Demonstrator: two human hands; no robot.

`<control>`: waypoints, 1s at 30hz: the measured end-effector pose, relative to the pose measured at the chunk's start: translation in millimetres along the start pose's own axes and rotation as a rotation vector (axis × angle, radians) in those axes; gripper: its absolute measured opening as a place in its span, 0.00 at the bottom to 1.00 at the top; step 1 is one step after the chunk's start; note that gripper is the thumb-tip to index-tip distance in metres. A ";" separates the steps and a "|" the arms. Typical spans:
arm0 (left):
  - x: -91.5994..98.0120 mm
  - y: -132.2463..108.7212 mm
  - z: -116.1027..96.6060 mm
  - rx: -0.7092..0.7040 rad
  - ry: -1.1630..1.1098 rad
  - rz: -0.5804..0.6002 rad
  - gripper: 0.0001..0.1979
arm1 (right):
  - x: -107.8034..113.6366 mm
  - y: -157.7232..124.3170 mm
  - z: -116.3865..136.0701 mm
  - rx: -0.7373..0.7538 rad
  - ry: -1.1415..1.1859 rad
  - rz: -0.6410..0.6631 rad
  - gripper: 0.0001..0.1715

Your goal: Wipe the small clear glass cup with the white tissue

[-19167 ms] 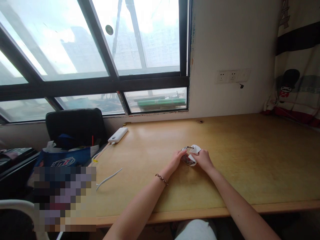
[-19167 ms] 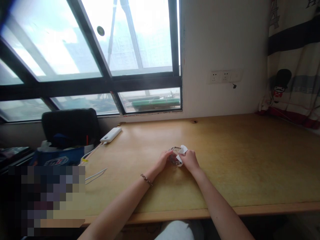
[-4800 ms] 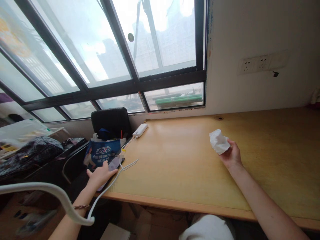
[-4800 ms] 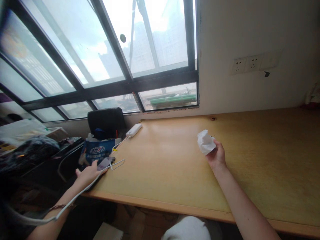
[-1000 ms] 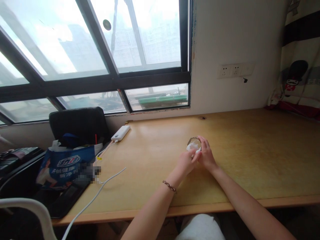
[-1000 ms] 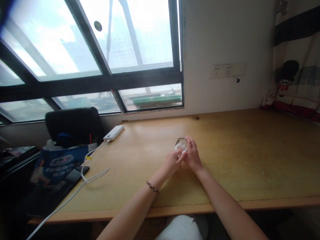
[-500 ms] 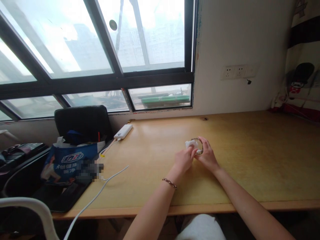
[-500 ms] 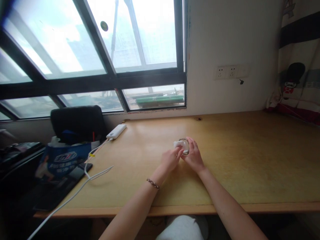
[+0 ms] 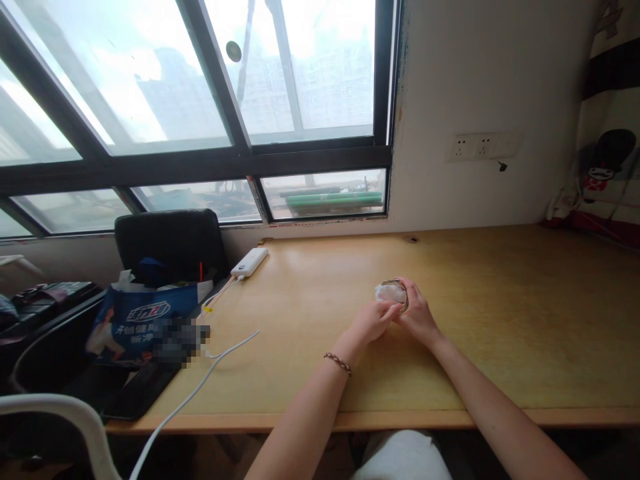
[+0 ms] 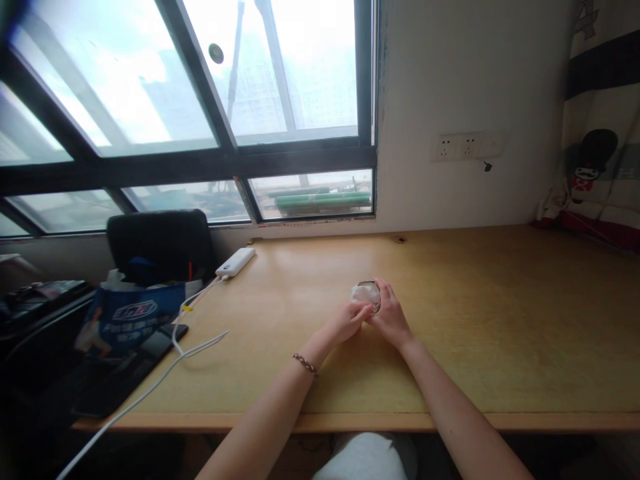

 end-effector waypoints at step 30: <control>-9.6 16.3 27.7 0.334 -0.891 -0.233 0.23 | 4.3 0.3 6.5 -0.029 0.079 -0.055 0.41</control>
Point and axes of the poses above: each hand's wrist, its own y-axis towards the middle knuckle, its own x-axis out of the back of the hand, z = x × y, the point moved 4 cm from there along y, towards the middle knuckle, and after that the axes turned 8 degrees about y, right-handed, at the moved point
